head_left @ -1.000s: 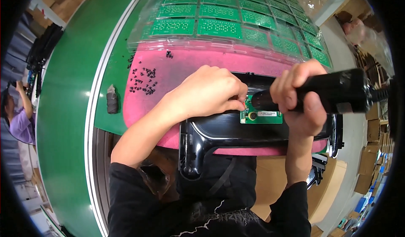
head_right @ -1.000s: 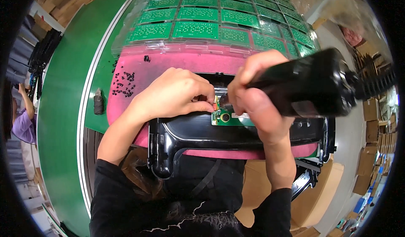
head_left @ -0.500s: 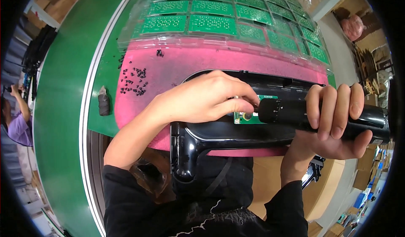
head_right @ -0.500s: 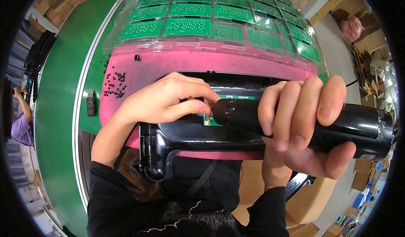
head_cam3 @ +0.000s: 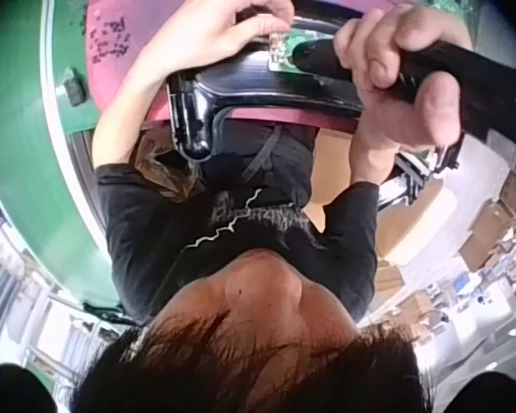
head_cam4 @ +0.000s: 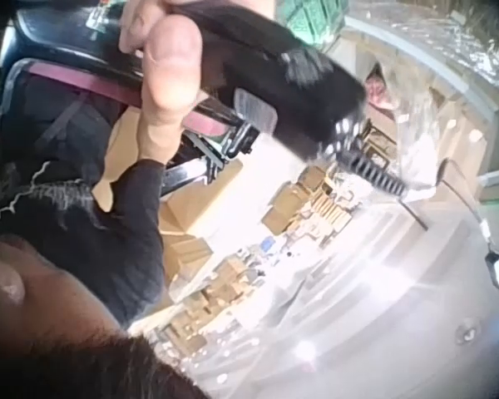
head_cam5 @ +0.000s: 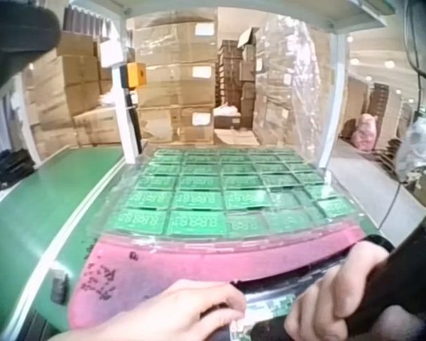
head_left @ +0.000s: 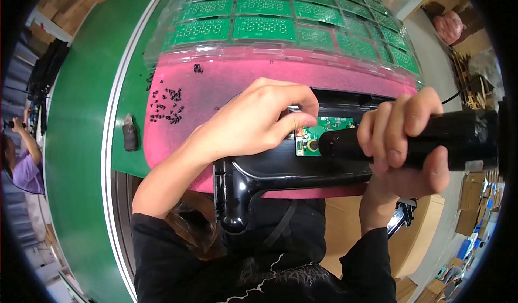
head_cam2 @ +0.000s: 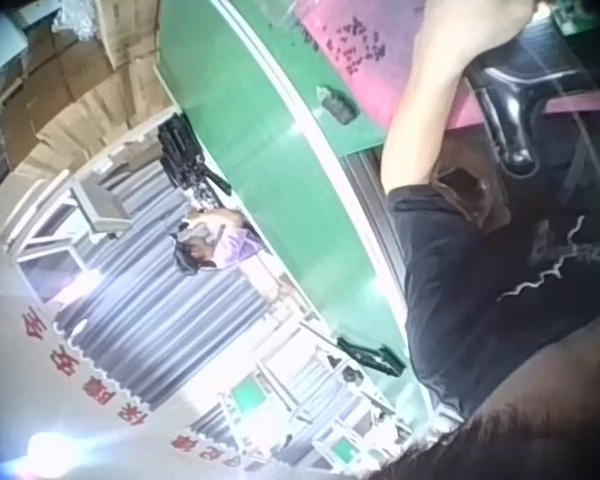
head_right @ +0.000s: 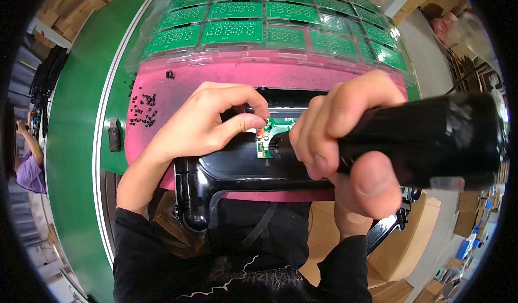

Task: Assembling circuit boards into black plastic housings using an electric screwdriver.

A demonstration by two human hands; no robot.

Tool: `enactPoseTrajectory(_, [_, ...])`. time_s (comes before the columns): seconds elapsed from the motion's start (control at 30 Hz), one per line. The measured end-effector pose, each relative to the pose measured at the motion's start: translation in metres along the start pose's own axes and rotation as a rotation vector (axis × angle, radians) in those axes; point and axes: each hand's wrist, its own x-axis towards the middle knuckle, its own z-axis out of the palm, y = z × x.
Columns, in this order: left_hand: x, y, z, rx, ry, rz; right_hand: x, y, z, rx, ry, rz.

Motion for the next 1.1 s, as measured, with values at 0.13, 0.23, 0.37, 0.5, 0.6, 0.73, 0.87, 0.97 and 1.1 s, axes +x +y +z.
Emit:
enactPoseTrajectory(0.13, [0.002, 0.003, 0.005, -0.015, 0.131, -0.034, -0.001, 0.000, 0.008, -0.086, 0.035, 0.096])
enactPoseTrajectory(0.23, [0.000, 0.002, 0.002, -0.042, 0.184, -0.076, 0.000, 0.003, 0.012, -0.090, 0.014, 0.129])
enactPoseTrajectory(0.37, [-0.001, -0.001, -0.003, 0.087, 0.047, -0.088, -0.003, 0.008, 0.016, -0.048, -0.002, 0.092])
enactPoseTrajectory(0.5, [0.000, -0.004, 0.004, 0.037, 0.042, -0.031, -0.004, 0.004, 0.013, 0.116, -0.186, 0.158])
enactPoseTrajectory(0.6, [-0.005, -0.006, 0.004, 0.070, 0.021, -0.021, -0.008, 0.007, 0.017, 0.052, -0.206, 0.210])
enactPoseTrajectory(0.73, [-0.006, 0.000, 0.002, 0.063, -0.009, -0.040, -0.010, 0.007, 0.020, -0.018, -0.141, 0.253])
enactPoseTrajectory(0.87, [-0.004, 0.000, 0.001, 0.156, -0.080, -0.022, -0.008, 0.003, 0.018, 0.055, -0.173, 0.269])
enactPoseTrajectory(0.97, [-0.004, -0.001, 0.001, 0.199, -0.134, -0.015, -0.008, 0.003, 0.014, 0.026, -0.205, 0.255])
enactPoseTrajectory(1.1, [-0.006, -0.004, 0.002, 0.217, -0.159, -0.035, -0.008, 0.010, 0.015, 0.038, -0.171, 0.177])
